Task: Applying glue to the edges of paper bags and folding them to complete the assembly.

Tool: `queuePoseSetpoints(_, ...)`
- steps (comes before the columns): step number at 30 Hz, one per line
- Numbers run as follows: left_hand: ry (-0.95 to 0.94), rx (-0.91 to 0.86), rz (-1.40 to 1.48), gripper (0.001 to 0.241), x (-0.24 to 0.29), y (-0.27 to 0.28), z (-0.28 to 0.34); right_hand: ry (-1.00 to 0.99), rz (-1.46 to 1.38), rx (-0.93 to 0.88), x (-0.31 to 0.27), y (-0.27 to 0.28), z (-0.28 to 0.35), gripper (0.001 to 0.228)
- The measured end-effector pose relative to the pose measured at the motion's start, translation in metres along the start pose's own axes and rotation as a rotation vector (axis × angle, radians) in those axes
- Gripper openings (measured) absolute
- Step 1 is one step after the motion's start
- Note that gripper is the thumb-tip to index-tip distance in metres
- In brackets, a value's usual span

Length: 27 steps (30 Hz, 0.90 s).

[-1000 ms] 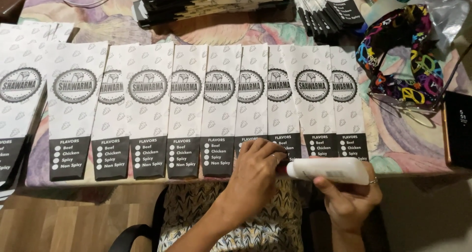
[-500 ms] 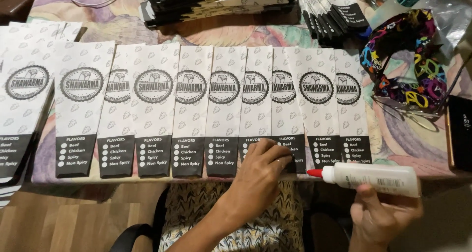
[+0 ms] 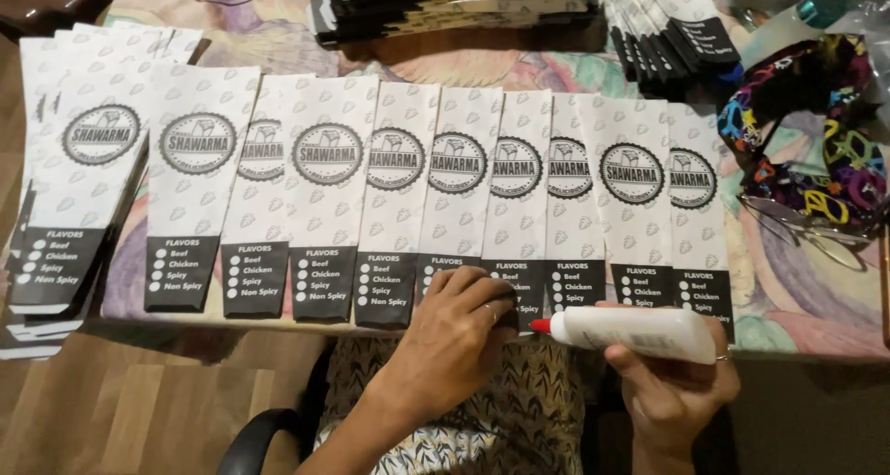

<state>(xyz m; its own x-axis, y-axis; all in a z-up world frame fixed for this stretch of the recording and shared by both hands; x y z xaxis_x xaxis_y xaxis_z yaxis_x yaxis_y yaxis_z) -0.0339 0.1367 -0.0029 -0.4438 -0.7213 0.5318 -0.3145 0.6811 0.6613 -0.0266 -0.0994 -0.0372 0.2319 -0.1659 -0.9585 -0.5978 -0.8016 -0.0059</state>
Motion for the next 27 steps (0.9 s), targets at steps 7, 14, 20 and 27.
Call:
queuePoseSetpoints(7, 0.024, -0.113, 0.018, 0.043, -0.006, 0.003, 0.006, 0.058, 0.036, -0.140, 0.003, -0.009, 0.008, 0.052)
queuePoseSetpoints(14, 0.029, -0.118, 0.033, 0.049, -0.009, 0.001, 0.006, 0.029, -0.233, -0.332, -0.017, -0.040, 0.023, 0.050)
queuePoseSetpoints(20, 0.031, -0.003, 0.029, 0.034, -0.010, -0.003, 0.009, 0.008, 0.006, 0.038, 0.032, 0.018, -0.012, 0.056)
queuePoseSetpoints(27, 0.100, 0.106, 0.023, 0.025, -0.002, -0.003, 0.004, 0.400, -0.061, 0.035, 0.036, 0.021, 0.002, 0.085)
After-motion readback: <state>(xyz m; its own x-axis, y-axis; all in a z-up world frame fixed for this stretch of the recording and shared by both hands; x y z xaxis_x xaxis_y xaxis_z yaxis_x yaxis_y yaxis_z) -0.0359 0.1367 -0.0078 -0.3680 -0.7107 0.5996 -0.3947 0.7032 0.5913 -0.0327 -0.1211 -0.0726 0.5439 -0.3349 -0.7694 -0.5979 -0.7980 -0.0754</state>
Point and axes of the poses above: each hand's wrist, its own z-axis away from the middle knuckle, its own y-axis out of the back of the hand, x = y × z, the point moved 4 cm from there along -z, towards the middle knuckle, and after that the axes turned 15 degrees about x, right-handed, at the moved point
